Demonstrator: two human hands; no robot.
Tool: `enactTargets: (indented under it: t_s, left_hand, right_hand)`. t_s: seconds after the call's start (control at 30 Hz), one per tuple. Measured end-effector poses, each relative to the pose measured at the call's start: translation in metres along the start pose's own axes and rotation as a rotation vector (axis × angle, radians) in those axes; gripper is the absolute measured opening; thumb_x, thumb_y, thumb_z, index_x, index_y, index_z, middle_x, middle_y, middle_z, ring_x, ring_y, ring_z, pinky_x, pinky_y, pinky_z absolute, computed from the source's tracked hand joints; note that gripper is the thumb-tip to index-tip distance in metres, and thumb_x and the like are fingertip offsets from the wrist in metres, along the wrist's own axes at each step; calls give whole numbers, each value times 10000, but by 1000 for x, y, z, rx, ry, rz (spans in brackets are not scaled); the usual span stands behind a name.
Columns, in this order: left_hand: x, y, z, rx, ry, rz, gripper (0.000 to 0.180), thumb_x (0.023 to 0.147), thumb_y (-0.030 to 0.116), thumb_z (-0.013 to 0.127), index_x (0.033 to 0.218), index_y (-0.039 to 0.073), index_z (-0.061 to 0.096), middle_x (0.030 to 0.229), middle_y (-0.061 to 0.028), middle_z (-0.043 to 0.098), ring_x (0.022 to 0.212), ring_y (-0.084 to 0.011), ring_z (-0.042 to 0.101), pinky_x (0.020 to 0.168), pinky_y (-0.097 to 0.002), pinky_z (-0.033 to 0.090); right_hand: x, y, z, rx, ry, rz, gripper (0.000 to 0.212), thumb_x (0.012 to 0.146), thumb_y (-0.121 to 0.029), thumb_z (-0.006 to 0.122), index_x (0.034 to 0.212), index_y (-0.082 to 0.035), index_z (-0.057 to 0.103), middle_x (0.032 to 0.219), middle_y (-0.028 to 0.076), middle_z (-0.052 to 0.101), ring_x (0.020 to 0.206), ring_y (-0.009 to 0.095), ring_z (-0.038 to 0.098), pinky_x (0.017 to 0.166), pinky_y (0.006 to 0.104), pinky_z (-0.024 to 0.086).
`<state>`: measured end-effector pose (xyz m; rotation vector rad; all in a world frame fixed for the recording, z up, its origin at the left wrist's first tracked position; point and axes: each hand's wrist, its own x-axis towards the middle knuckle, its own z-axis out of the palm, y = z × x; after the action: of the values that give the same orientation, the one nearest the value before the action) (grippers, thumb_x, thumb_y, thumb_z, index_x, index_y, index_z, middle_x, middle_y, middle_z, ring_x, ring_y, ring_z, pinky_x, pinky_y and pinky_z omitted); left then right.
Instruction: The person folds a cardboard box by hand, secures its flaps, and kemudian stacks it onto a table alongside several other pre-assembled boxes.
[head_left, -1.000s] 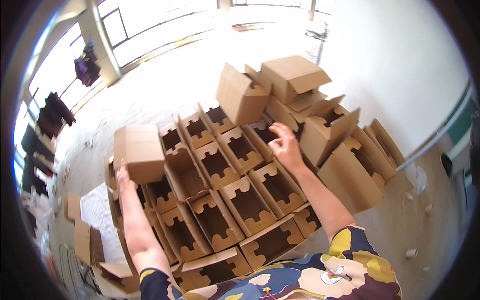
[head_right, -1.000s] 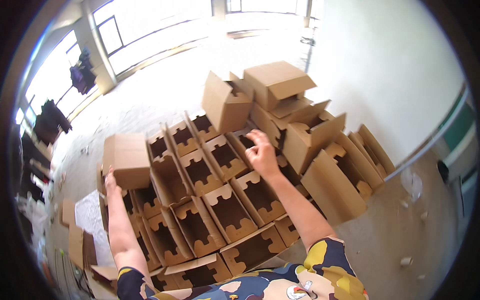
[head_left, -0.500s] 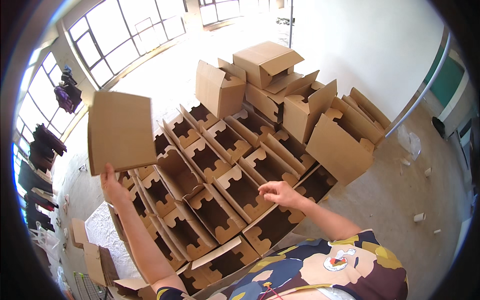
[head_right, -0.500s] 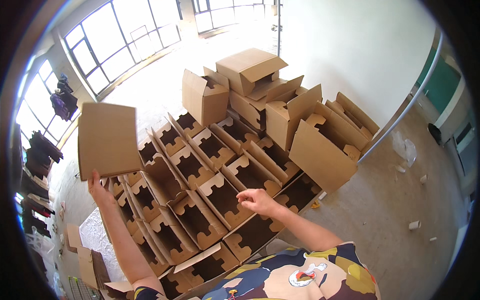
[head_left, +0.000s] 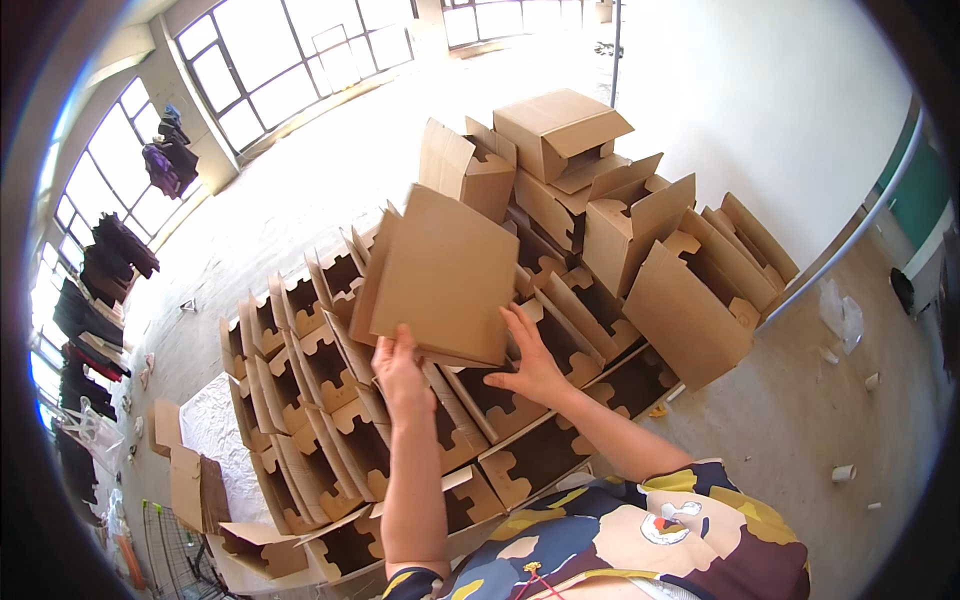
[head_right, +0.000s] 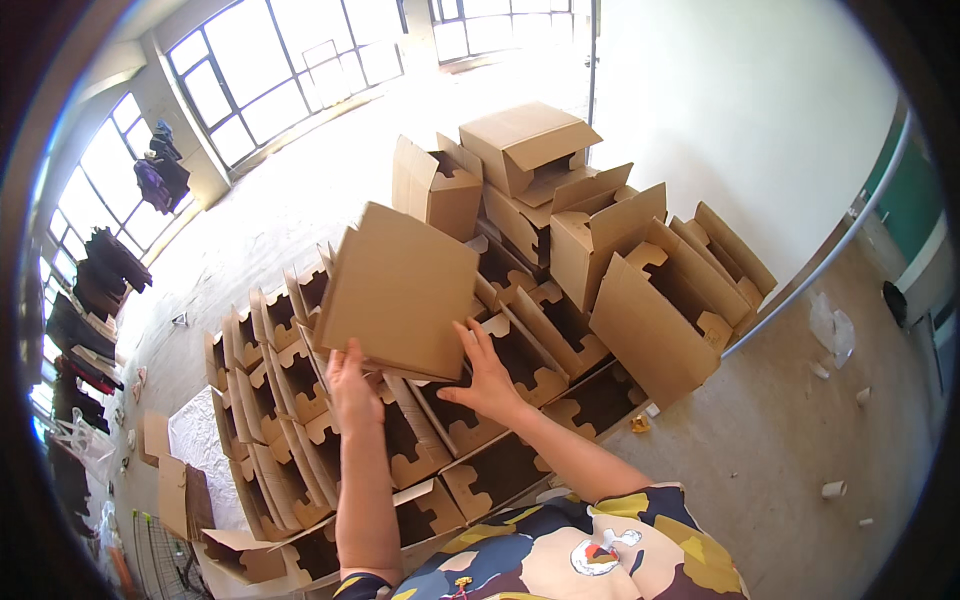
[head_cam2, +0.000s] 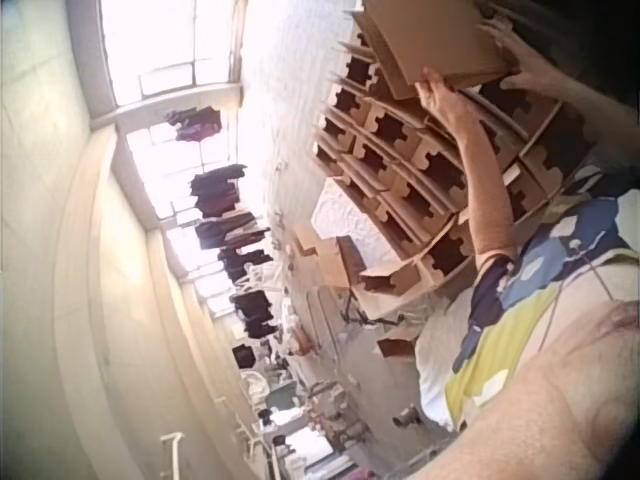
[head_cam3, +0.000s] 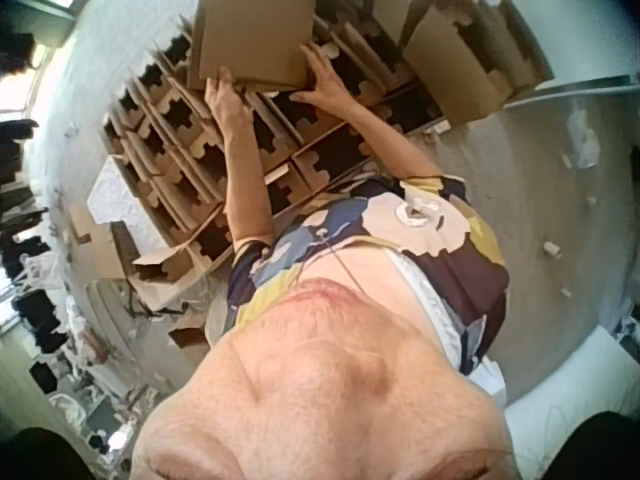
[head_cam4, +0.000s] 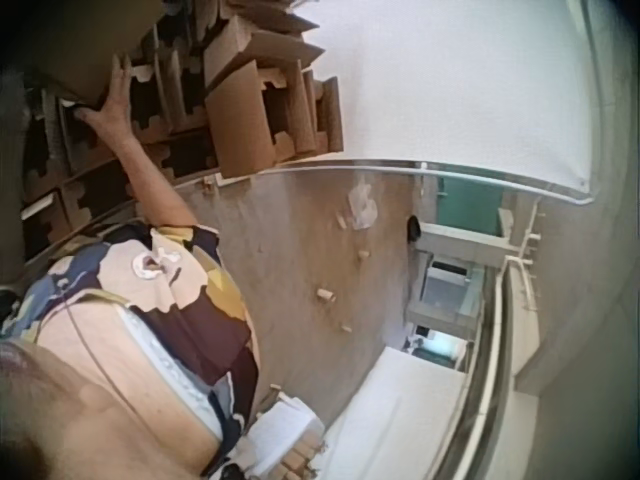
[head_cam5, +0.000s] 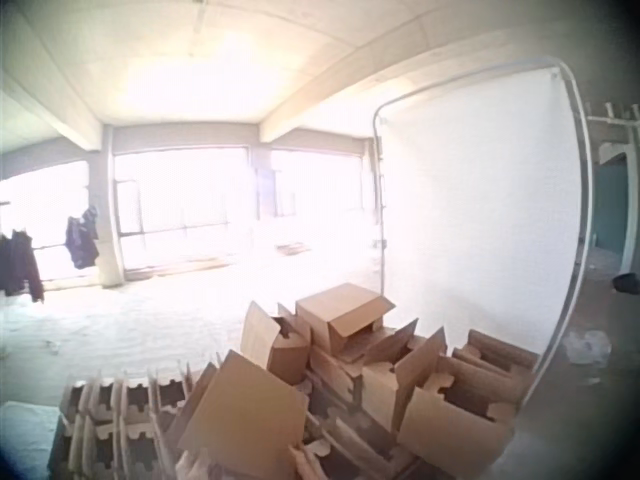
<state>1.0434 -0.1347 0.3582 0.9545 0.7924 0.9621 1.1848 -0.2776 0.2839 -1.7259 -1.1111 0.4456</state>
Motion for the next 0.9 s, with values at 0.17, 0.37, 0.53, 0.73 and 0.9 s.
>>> enactTargets:
  t_s: [0.17, 0.37, 0.53, 0.73, 0.9]
  left_hand:
    - [-38, -32, 38, 483, -333, 272, 481, 1053, 307, 531, 1429, 8, 500, 1431, -142, 538, 1334, -245, 485, 1125, -380, 361]
    - [-40, -35, 34, 751, 113, 801, 456, 1023, 350, 574, 1398, 91, 562, 1392, -84, 548, 1005, -193, 513, 797, -312, 460]
    - [24, -115, -3, 397, -231, 353, 959, 896, 679, 596, 1579, 94, 263, 1591, -117, 324, 1379, -242, 355, 1121, -389, 314]
    - [-22, -126, 40, 297, -425, 108, 945, 894, 227, 728, 1607, 106, 118, 1528, -110, 379, 1412, -254, 358, 1132, -417, 361]
    - [-36, -139, 49, 352, -354, 372, 953, 877, 69, 705, 1608, 114, 94, 1577, -82, 233, 1422, -251, 335, 1135, -446, 371]
  right_hand:
    - [9, 34, -22, 35, 82, 28, 1087, 691, -217, 879, 1577, -158, 253, 1619, 150, 201, 1468, 361, 298, 1178, 437, 332]
    - [-1, 100, -45, 298, 79, 82, 792, 929, -212, 721, 1574, -117, 272, 1558, 112, 323, 1146, 231, 602, 825, 336, 560]
    - [3, 116, -51, 327, 6, 30, 844, 918, -206, 734, 1592, -120, 231, 1558, 112, 324, 1261, 260, 529, 939, 362, 532]
    - [3, 123, -67, 350, -43, 1, 870, 917, -230, 747, 1597, -111, 217, 1533, 109, 367, 1321, 262, 475, 1044, 383, 468]
    - [6, 95, -83, 547, -68, -43, 876, 926, -244, 744, 1601, -102, 203, 1508, 94, 414, 1348, 233, 445, 1082, 381, 423]
